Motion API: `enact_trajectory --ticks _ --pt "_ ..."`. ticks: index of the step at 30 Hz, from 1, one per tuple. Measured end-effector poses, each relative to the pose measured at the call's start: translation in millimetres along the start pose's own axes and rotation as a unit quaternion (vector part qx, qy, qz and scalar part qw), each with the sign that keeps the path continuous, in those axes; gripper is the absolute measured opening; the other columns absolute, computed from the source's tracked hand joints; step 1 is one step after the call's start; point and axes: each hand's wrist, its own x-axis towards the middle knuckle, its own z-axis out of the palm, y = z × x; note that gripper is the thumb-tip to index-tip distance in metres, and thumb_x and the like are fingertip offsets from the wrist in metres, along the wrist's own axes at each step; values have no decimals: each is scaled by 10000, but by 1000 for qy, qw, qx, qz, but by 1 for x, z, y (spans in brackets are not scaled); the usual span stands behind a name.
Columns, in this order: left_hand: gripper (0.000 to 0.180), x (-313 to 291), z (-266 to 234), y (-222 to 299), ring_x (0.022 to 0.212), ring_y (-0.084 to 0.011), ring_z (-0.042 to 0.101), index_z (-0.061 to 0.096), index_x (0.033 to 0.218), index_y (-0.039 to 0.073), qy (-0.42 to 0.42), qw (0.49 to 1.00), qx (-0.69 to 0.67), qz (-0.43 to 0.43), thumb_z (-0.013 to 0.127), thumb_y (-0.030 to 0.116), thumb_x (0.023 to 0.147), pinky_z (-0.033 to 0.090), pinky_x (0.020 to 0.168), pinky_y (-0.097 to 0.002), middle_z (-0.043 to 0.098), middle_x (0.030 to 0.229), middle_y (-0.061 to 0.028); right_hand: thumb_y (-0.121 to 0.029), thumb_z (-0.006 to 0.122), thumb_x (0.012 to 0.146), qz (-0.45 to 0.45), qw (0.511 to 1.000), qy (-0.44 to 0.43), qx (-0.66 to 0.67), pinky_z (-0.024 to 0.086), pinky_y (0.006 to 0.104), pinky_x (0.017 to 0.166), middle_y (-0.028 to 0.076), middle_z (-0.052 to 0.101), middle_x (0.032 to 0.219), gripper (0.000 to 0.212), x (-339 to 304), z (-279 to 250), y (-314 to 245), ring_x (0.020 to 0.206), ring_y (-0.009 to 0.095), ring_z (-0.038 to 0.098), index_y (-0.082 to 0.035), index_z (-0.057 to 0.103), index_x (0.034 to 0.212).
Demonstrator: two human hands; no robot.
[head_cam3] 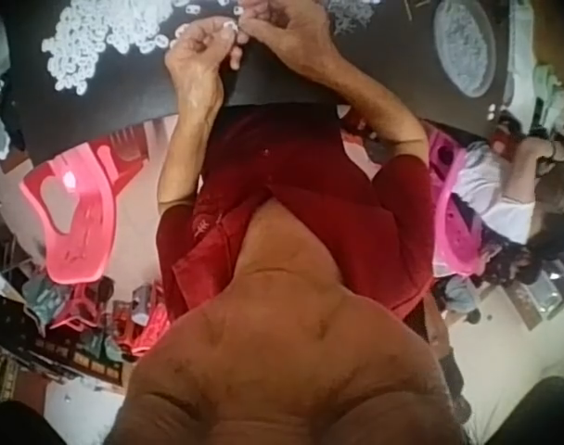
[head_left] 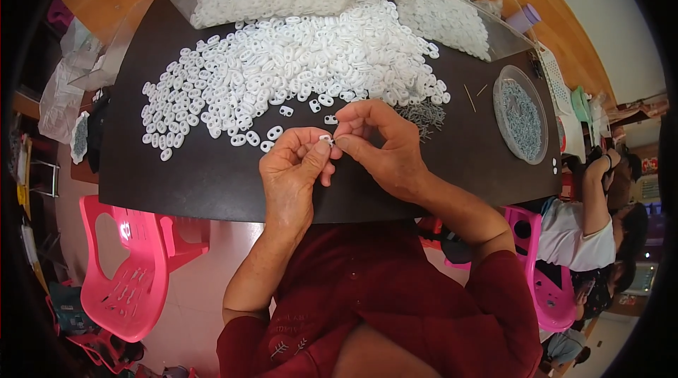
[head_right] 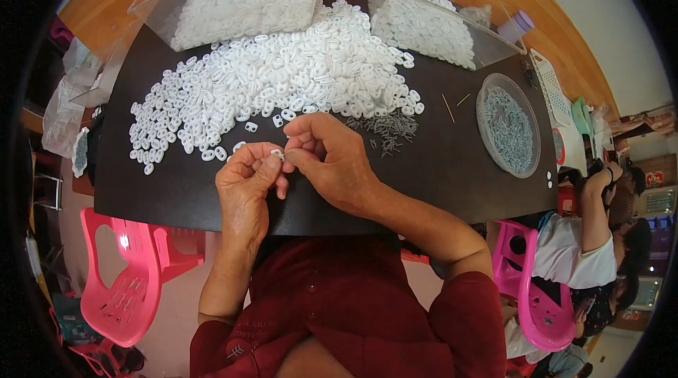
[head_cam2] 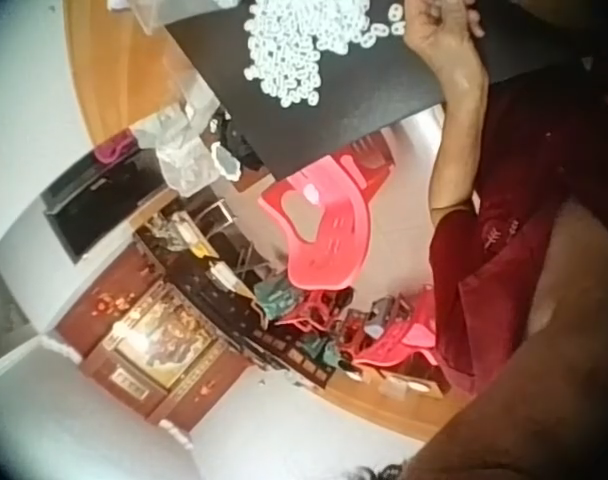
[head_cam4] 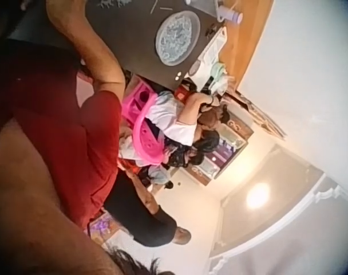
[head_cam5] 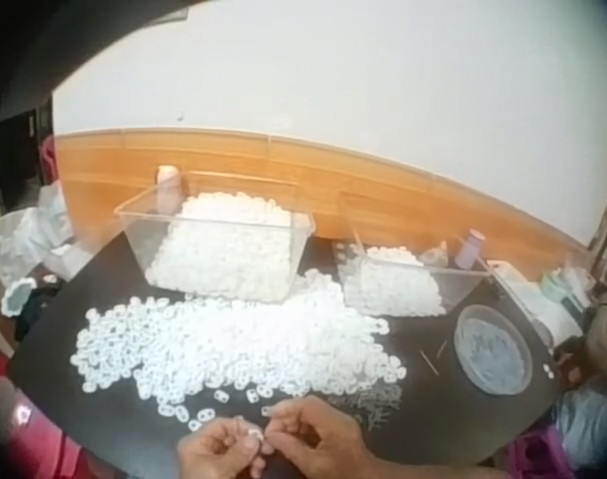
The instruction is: Inserting small metal pins into white plastic components on a workbench.
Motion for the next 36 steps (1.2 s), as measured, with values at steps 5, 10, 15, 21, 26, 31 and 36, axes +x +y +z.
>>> enact_trajectory --ticks 5,10,15,21,26,31,36 --pt "84 -1 0 -3 595 -65 521 592 934 -5 2 1000 10 8 577 68 894 406 502 -183 629 782 -65 25 625 804 -10 1000 5 -11 447 222 677 32 609 860 260 -1 3 2 752 79 583 -18 551 1050" --pt "101 -6 5 -3 624 -40 505 603 969 -3 38 994 80 69 573 65 900 401 527 -167 608 759 -18 29 628 800 -19 1000 18 -5 452 226 676 33 603 854 255 -1 7 4 752 77 577 -18 555 1040" --pt "111 -11 6 -16 625 -41 503 613 977 -10 74 966 164 186 586 57 893 410 538 -167 606 766 -11 23 638 799 -28 998 31 -36 451 217 667 25 594 850 201 -2 13 7 751 65 558 -18 573 985" --pt "104 -17 9 -21 624 -44 514 618 965 -11 91 965 166 182 589 57 892 429 543 -172 609 775 -12 8 651 805 1 1000 31 -5 454 209 658 16 588 844 133 -9 15 9 753 56 548 -17 580 914" --pt "116 -19 3 -21 627 -54 523 613 982 -19 58 987 81 130 582 51 895 449 563 -185 611 777 -26 1 647 815 18 1000 8 0 462 214 670 19 591 849 118 -12 9 2 750 62 554 -14 585 914" --pt "188 -23 -4 -12 612 -103 552 595 1050 -35 78 988 34 128 589 58 887 469 536 -222 630 795 -91 7 651 789 -88 978 40 -184 460 250 701 33 594 840 143 -2 -11 7 802 116 566 -21 621 927" --pt "195 -24 -21 7 625 -106 566 584 1062 -40 100 984 62 131 581 64 897 480 575 -223 649 824 -123 12 662 743 -123 945 39 -301 438 300 654 72 592 790 141 17 -29 20 748 213 554 -30 639 875"
